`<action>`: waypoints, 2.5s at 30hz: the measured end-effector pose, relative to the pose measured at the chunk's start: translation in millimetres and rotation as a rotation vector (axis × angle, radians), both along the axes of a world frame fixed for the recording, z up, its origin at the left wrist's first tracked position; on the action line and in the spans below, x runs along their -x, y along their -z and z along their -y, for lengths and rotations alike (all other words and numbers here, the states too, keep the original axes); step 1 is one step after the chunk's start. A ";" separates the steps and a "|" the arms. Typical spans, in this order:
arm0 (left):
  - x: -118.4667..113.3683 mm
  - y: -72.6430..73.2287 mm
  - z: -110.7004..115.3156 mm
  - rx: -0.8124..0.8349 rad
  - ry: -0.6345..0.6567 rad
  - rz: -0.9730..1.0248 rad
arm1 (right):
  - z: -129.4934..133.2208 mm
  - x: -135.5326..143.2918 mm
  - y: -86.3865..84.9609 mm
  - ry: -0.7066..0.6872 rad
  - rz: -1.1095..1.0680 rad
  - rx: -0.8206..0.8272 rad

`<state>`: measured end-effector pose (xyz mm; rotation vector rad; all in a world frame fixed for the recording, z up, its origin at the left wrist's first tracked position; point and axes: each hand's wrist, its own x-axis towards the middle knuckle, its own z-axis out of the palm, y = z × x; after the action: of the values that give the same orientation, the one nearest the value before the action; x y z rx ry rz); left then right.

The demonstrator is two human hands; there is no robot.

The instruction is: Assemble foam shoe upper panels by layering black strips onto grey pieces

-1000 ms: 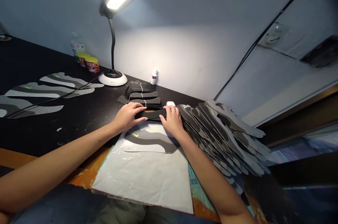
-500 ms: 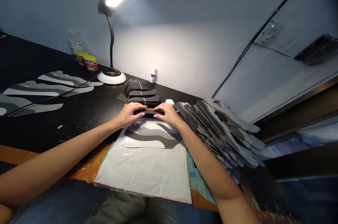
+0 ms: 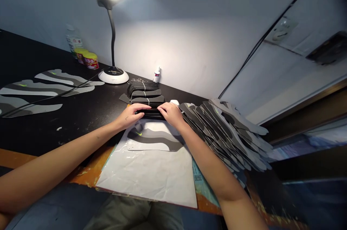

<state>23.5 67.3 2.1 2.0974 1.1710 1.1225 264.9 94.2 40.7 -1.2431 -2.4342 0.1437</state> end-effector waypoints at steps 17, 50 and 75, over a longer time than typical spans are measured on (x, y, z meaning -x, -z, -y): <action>1.5 -28.4 20.4 -0.385 0.058 0.073 | 49.7 7.9 -32.9 0.000 0.162 -0.151; 30.9 -14.1 93.6 0.126 0.054 -0.479 | 94.1 -54.2 31.9 0.046 -0.027 0.252; 143.6 -15.8 89.5 0.293 -0.676 -0.686 | 95.0 -52.5 48.7 0.088 -0.041 0.122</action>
<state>-120.1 -22.1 17.9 1.9355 2.3240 0.3841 317.4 -0.9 -8.0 -1.3834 -2.3611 0.2940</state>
